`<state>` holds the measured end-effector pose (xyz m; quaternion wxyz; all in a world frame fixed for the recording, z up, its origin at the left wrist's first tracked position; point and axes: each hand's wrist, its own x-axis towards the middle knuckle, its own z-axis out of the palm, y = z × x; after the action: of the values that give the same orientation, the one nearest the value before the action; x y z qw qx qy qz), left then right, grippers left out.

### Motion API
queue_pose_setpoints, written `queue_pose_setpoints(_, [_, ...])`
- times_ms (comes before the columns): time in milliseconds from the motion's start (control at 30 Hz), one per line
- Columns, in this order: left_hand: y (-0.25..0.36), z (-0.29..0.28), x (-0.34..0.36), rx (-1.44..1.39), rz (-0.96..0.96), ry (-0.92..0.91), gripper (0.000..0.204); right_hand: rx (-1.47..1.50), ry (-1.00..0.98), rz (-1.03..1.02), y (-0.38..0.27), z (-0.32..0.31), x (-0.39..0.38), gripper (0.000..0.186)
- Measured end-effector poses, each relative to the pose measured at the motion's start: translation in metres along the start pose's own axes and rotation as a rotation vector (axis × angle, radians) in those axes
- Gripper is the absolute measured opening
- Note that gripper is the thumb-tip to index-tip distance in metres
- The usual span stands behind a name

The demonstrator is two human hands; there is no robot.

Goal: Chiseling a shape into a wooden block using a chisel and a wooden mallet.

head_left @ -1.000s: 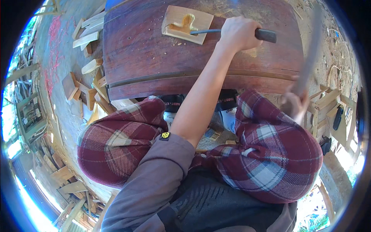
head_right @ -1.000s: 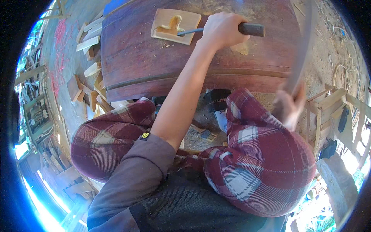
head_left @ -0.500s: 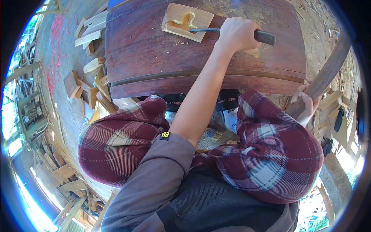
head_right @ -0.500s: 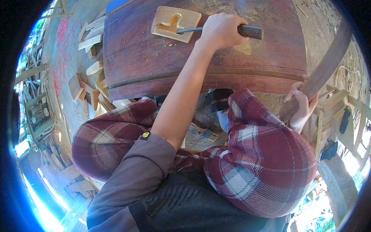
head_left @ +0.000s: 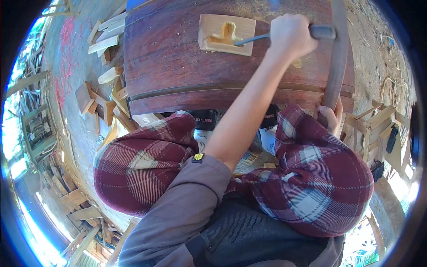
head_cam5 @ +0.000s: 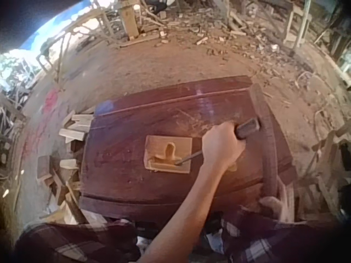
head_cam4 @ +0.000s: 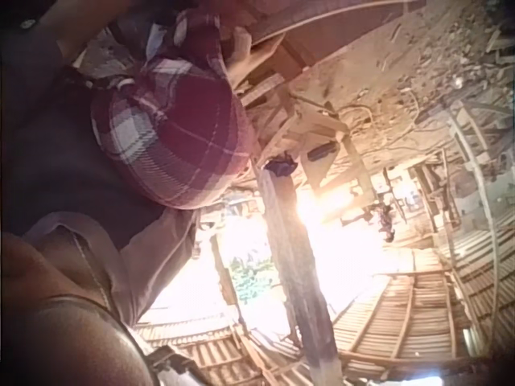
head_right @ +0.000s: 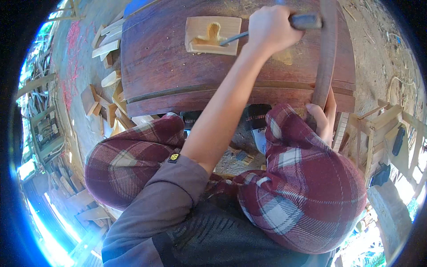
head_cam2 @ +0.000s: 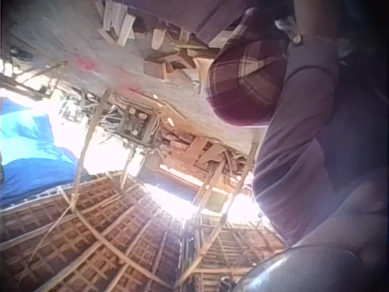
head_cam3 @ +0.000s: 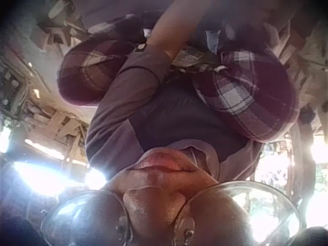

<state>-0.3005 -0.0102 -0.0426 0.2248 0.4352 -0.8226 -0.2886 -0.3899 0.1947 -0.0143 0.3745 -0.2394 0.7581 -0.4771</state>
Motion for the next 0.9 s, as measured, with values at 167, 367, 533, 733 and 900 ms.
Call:
queue_pose_setpoints(167, [0.046,-0.017,0.014,-0.239,0.008,0.22,0.016,0.135,0.029,-0.105,-0.002,-0.014,0.006,0.056])
queue_pose_setpoints(367, [0.041,-0.027,0.001,-0.245,0.082,0.101,0.016,0.232,0.024,-0.113,0.004,-0.019,0.005,0.054])
queue_pose_setpoints(533, [0.027,-0.005,-0.001,-0.178,0.077,0.069,0.017,0.181,-0.089,-0.085,0.008,-0.026,0.008,0.056])
queue_pose_setpoints(733, [0.018,0.017,-0.007,-0.194,0.081,0.267,0.018,0.199,-0.053,-0.063,0.009,-0.026,0.009,0.057])
queue_pose_setpoints(900, [0.018,0.017,-0.009,-0.094,0.151,0.047,0.017,0.188,-0.065,-0.09,0.005,-0.034,0.008,0.058])
